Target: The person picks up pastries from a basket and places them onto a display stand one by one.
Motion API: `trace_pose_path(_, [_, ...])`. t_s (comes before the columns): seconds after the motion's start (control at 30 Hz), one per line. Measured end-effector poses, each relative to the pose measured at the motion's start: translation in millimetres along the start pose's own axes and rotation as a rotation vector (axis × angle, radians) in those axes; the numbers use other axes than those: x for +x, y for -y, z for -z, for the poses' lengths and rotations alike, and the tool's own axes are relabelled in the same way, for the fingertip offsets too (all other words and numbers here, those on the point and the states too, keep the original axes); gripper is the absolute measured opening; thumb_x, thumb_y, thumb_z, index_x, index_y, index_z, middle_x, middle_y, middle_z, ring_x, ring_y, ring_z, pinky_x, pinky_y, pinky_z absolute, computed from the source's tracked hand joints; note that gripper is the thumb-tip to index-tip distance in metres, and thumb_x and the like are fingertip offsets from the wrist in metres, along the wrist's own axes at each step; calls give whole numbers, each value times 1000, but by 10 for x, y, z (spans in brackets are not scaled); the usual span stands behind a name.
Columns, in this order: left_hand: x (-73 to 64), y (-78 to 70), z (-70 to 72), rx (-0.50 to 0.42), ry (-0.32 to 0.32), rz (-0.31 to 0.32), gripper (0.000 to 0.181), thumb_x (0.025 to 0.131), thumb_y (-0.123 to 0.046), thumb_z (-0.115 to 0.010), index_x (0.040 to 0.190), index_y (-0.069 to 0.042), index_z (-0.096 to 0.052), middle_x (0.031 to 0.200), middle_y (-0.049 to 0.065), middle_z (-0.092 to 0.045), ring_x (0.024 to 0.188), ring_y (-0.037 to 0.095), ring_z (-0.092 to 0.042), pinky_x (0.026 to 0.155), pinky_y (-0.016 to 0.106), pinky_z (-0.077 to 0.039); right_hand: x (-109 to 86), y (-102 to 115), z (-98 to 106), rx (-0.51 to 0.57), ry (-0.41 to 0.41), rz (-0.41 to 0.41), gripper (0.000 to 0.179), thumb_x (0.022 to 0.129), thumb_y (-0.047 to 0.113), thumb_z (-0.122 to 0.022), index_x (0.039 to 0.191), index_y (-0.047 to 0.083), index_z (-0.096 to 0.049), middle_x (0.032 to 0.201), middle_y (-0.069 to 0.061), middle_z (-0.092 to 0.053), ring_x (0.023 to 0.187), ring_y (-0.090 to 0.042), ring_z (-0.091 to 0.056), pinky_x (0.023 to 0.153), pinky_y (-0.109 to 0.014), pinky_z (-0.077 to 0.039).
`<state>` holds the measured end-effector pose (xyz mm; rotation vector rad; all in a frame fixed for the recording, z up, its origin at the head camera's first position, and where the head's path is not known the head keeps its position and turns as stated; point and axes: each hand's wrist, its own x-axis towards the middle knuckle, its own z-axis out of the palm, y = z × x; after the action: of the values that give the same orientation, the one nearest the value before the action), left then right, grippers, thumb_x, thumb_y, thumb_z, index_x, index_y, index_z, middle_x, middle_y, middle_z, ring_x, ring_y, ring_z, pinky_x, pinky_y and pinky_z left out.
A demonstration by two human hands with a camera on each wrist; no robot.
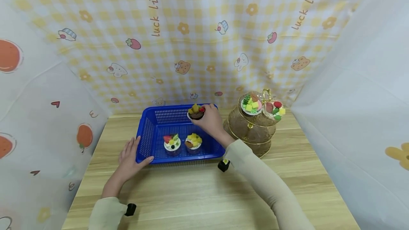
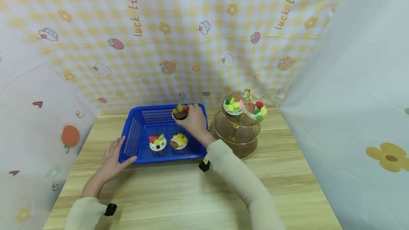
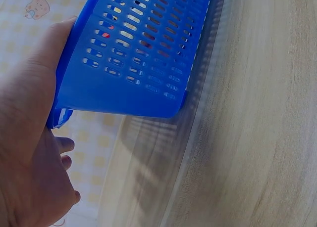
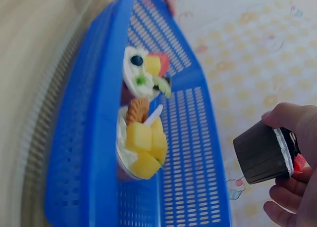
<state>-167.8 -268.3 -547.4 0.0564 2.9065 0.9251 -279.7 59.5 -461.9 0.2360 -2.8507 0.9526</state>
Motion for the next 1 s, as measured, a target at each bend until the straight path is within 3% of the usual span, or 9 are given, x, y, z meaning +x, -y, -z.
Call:
trace_pose_path(0.2, [-4, 7, -3, 5, -10, -6, 108, 87, -58, -65, 160, -15, 1, 164, 29, -1, 149, 52, 1, 112, 76, -1, -309, -59, 162, 95, -83, 20, 69, 76, 45, -82, 130, 9, -58, 120, -9, -60, 106, -25, -61, 91, -42, -54])
trace_pose_path(0.53, [-24, -26, 8, -5, -14, -12, 107, 87, -56, -66, 160, -13, 0, 163, 31, -1, 149, 54, 1, 111, 77, 0, -824, -324, 410, 114, -227, 8, 68, 72, 40, -87, 126, 7, -61, 113, -13, -63, 104, -31, -55, 88, -45, -48])
trace_pose_path(0.73, [-24, -18, 9, -9, -10, -7, 108, 87, -56, -65, 160, -14, 1, 164, 31, 0, 149, 53, 2, 111, 77, 1, -965, -521, 504, 121, -361, -39, 66, 67, 38, -90, 118, 5, -65, 111, -16, -67, 105, -35, -56, 91, -46, -43])
trace_pose_path(1.0, [-14, -1, 1, -6, -13, -10, 107, 87, -56, -65, 160, -13, 1, 164, 31, 1, 149, 54, 1, 110, 78, 0, -1040, -733, 473, 166, -502, -94, 65, 66, 36, -90, 116, 3, -67, 108, -19, -67, 103, -39, -53, 90, -47, -40])
